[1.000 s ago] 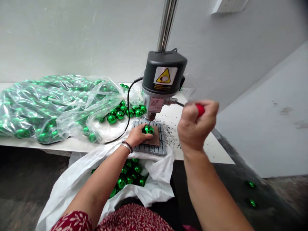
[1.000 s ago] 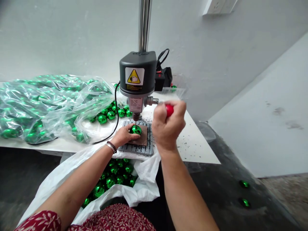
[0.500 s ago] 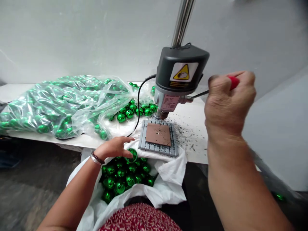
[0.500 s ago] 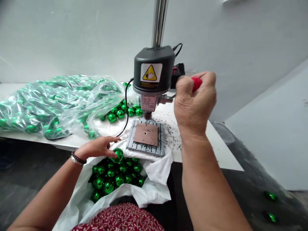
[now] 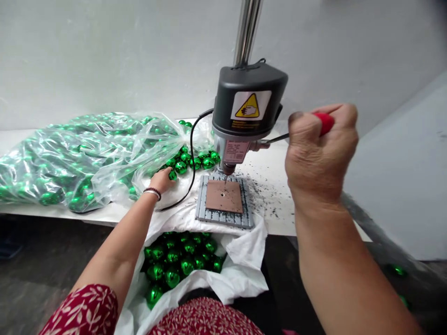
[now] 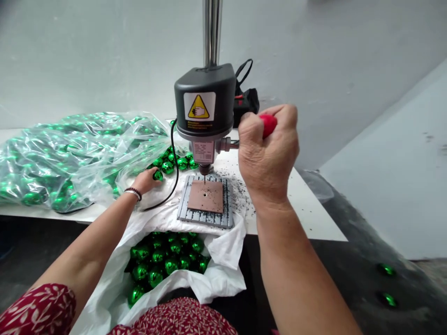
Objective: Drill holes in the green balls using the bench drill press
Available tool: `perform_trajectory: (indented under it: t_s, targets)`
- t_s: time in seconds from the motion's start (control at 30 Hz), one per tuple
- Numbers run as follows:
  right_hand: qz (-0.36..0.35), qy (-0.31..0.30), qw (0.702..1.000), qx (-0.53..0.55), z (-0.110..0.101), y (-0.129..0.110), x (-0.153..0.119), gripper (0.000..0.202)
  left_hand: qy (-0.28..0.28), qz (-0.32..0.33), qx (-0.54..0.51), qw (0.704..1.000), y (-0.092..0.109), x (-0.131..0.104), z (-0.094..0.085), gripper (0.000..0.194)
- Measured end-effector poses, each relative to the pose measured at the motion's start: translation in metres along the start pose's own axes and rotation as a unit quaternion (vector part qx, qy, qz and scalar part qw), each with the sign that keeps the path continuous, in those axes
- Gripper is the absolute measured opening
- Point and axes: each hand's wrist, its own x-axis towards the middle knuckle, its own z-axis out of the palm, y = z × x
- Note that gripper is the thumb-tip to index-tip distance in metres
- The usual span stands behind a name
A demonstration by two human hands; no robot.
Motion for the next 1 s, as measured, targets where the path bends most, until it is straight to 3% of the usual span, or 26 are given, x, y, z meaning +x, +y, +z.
perform_trajectory:
  t_s: [0.07, 0.13, 0.17, 0.23, 0.3, 0.37, 0.47, 0.57, 0.7, 0.83, 1.0]
  targets:
    - [-0.006, 0.002, 1.0, 0.001, -0.001, 0.001, 0.0, 0.013, 0.01, -0.004, -0.067, 0.998, 0.0, -0.009, -0.002, 0.058]
    - [-0.015, 0.003, 1.0, 0.001, -0.001, 0.002, -0.001, 0.012, 0.003, -0.012, -0.237, 0.971, 0.003, -0.022, -0.006, 0.053]
    - [-0.02, 0.004, 1.0, 0.002, -0.001, 0.003, -0.001, 0.012, -0.019, -0.015, -0.356, 0.934, 0.006, -0.029, -0.009, 0.051]
    - [-0.028, 0.005, 1.0, 0.008, 0.0, 0.004, -0.001, 0.013, -0.088, -0.012, -0.565, 0.82, 0.016, -0.043, -0.012, 0.047]
    - [-0.032, 0.002, 0.999, 0.019, 0.001, 0.005, -0.002, 0.014, -0.158, -0.005, -0.669, 0.727, 0.028, -0.056, -0.011, 0.045]
    - [-0.032, -0.007, 0.999, 0.031, 0.002, 0.006, -0.002, 0.015, -0.209, -0.006, -0.699, 0.683, 0.041, -0.065, -0.005, 0.044]
    - [-0.03, -0.012, 0.999, 0.04, 0.002, 0.007, -0.003, 0.017, -0.25, -0.024, -0.717, 0.65, 0.06, -0.072, 0.008, 0.042]
    - [-0.05, -0.003, 0.998, 0.048, 0.002, 0.01, -0.004, 0.019, -0.218, -0.029, -0.692, 0.688, 0.075, -0.073, 0.023, 0.044]
    - [-0.082, 0.005, 0.995, 0.058, 0.003, 0.015, -0.006, 0.025, -0.131, 0.014, -0.609, 0.782, 0.09, -0.069, 0.037, 0.051]
    - [-0.093, 0.007, 0.994, 0.061, 0.003, 0.016, -0.007, 0.037, -0.045, 0.048, -0.485, 0.872, 0.103, -0.067, 0.037, 0.063]
    - [-0.085, -0.024, 0.995, 0.045, 0.0, 0.015, -0.007, 0.033, -0.051, 0.1, -0.366, 0.924, 0.117, -0.066, 0.031, 0.044]
